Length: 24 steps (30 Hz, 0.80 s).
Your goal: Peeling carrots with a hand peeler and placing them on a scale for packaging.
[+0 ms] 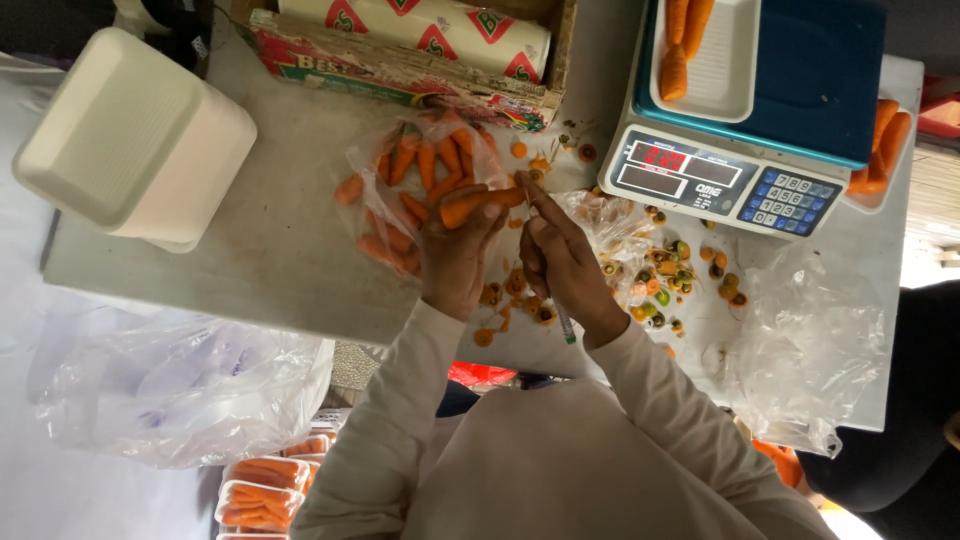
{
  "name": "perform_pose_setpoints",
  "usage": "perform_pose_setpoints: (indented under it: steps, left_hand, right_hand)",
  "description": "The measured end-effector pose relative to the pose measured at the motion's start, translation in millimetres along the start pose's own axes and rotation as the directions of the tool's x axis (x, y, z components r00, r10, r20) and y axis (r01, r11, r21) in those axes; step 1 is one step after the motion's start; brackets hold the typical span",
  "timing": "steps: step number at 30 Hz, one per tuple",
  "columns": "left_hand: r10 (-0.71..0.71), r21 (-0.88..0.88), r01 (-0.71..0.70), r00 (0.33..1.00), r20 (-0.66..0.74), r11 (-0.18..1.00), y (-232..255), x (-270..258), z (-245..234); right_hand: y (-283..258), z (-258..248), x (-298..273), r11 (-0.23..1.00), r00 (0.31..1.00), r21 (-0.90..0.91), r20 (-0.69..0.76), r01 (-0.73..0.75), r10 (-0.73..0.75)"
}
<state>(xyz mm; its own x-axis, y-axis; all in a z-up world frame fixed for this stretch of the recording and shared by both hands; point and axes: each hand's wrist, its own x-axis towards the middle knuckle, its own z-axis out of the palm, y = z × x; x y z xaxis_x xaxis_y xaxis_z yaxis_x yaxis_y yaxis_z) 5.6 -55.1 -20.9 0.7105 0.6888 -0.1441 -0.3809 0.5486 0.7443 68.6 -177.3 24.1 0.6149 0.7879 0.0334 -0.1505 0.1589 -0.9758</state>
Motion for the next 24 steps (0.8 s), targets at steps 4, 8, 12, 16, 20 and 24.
perform_pose_setpoints:
  steps: [4, 8, 12, 16, 20, 24]
  left_hand:
    - [-0.002, 0.004, 0.002, 1.0, -0.014, 1.0, -6.0, 0.1, -3.0]
    - [-0.074, -0.09, 0.069, 0.996, -0.047, 0.994, -0.5, -3.5, -1.2]
    - [-0.154, -0.196, 0.157, 0.988, 0.03, 0.968, -30.3, 8.2, -30.2]
    - [-0.11, 0.159, 0.133, 0.983, -0.148, 0.978, 13.3, 36.8, -35.6]
    - [0.347, 0.988, -0.096, 0.936, 0.05, 0.119, 31.2, 88.0, -61.3]
    - [0.123, 0.946, 0.204, 0.976, -0.178, -0.253, -14.6, 148.2, -97.5]
  right_hand:
    - [7.0, -3.3, -0.3, 0.999, 0.999, -0.042, -0.036, -0.035, 0.034]
    - [30.3, -20.9, 2.0, 0.995, 0.994, -0.078, -0.089, -0.065, 0.058]
    - [22.9, -22.3, 5.5, 0.995, 0.991, -0.018, -0.095, -0.1, 0.098]
    - [16.4, -26.7, 6.8, 0.984, 0.967, 0.077, -0.183, -0.163, 0.175]
    - [29.2, -26.9, 2.5, 0.97, 0.95, 0.08, -0.195, -0.231, 0.242]
    - [44.2, -27.9, 1.5, 0.953, 0.938, 0.102, -0.177, -0.285, 0.3]
